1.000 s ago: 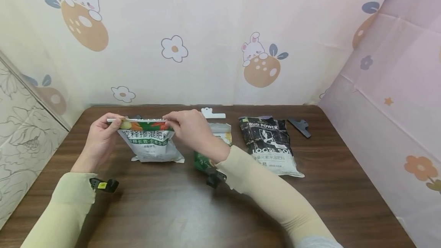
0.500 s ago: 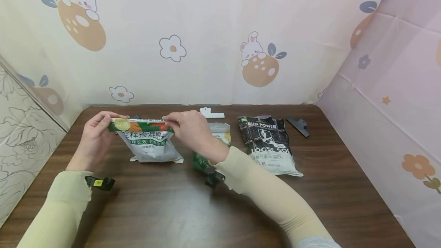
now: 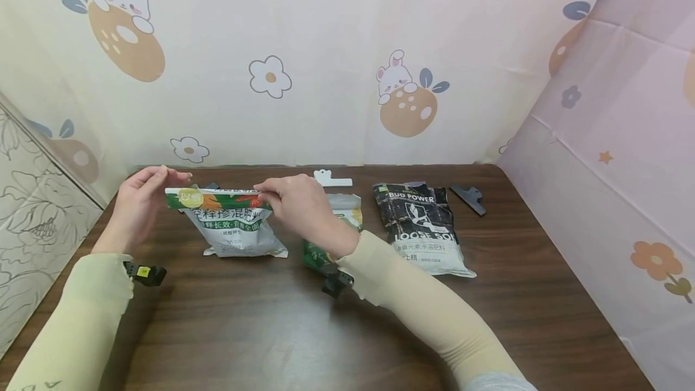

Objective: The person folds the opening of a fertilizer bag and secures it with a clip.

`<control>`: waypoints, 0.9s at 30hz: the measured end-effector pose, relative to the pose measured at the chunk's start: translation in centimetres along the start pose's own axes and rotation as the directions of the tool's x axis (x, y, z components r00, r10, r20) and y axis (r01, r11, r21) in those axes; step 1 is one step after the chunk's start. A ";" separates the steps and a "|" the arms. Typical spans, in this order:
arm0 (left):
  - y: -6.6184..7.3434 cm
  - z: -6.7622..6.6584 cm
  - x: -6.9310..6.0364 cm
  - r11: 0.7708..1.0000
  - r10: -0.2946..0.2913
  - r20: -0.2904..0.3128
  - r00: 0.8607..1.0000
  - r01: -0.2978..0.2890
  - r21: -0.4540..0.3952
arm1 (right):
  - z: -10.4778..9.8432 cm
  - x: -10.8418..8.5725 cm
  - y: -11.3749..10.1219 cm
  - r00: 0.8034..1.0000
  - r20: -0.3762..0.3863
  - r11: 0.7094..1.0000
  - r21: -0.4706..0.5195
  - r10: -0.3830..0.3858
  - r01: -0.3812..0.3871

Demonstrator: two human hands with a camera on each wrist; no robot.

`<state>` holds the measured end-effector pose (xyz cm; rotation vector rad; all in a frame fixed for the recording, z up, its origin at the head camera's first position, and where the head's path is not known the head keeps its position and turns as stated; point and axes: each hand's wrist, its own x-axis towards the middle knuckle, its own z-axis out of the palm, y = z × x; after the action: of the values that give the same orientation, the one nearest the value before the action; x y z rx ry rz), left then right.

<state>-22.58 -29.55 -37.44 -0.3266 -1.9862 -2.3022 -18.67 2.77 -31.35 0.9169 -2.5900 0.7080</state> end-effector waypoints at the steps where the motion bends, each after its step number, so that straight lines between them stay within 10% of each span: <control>1: -0.1 -0.3 0.2 0.997 -0.022 -0.019 1.000 0.024 0.074 | 0.0 0.0 0.0 1.000 0.003 1.000 0.000 0.000 0.000; 3: -0.3 -0.8 0.8 0.961 -0.067 -0.057 0.996 0.080 0.265 | -0.1 0.0 -0.1 1.000 0.008 1.000 -0.001 0.002 -0.002; 6: -0.9 -1.3 1.6 0.836 -0.122 -0.094 0.988 0.153 0.526 | -0.1 0.0 -0.1 1.000 0.011 1.000 -0.004 0.006 -0.006; 11: -2.2 -1.6 2.8 0.681 -0.174 -0.068 0.982 0.170 0.713 | -0.1 0.0 -0.2 1.000 0.021 1.000 0.000 0.009 -0.009; 27: -5.6 -3.6 4.7 0.518 -0.223 -0.003 0.975 0.121 0.847 | 0.1 -0.1 0.1 1.000 0.021 0.999 0.033 -0.010 0.010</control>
<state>-28.64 -31.85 -42.32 -0.1548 -2.9898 -1.0835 -18.65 2.80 -31.48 0.9513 -2.5977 0.7436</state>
